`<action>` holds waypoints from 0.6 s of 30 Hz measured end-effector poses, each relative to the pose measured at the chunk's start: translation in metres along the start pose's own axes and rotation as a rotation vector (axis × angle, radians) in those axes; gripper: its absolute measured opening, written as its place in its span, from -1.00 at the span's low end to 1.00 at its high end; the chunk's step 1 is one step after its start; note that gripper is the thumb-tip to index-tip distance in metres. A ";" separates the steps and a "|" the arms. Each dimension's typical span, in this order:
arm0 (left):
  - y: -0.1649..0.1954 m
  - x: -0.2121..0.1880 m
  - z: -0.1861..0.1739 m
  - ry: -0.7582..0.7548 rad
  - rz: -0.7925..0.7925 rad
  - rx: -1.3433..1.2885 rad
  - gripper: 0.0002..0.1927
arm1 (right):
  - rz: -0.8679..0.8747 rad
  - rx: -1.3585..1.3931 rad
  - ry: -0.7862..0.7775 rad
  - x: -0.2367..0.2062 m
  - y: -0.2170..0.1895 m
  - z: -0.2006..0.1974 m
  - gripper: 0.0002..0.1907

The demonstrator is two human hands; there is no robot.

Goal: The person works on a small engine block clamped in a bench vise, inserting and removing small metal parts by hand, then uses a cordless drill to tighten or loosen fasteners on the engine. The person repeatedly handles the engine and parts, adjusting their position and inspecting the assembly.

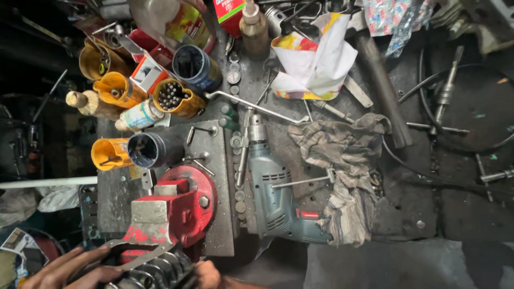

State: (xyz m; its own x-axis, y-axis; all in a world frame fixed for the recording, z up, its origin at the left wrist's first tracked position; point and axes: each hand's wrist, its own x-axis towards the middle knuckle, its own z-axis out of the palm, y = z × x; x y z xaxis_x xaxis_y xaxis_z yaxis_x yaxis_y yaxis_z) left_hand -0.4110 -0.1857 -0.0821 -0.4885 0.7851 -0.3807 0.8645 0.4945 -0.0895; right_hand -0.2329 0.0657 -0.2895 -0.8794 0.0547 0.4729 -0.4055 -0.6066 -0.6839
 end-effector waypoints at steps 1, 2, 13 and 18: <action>0.006 -0.001 -0.003 0.096 -0.018 -0.004 -0.74 | -0.015 -0.013 0.003 0.002 -0.001 0.000 -0.89; 0.009 -0.002 -0.006 0.185 -0.043 -0.013 -0.76 | -0.025 -0.023 0.009 0.005 -0.003 -0.002 -0.88; 0.003 -0.003 0.052 0.069 0.015 -0.108 -0.68 | -0.348 -0.254 -0.102 -0.008 0.008 -0.019 -0.73; 0.022 0.007 0.038 0.106 0.000 -0.112 -0.67 | -0.215 -0.195 -0.236 -0.015 0.025 -0.010 -0.74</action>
State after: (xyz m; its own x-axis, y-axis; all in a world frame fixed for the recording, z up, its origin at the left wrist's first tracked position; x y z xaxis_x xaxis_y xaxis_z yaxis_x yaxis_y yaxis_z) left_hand -0.3914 -0.1836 -0.1214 -0.5035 0.8169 -0.2813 0.8488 0.5285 0.0155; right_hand -0.2324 0.0574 -0.3193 -0.6963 -0.0341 0.7170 -0.6346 -0.4374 -0.6371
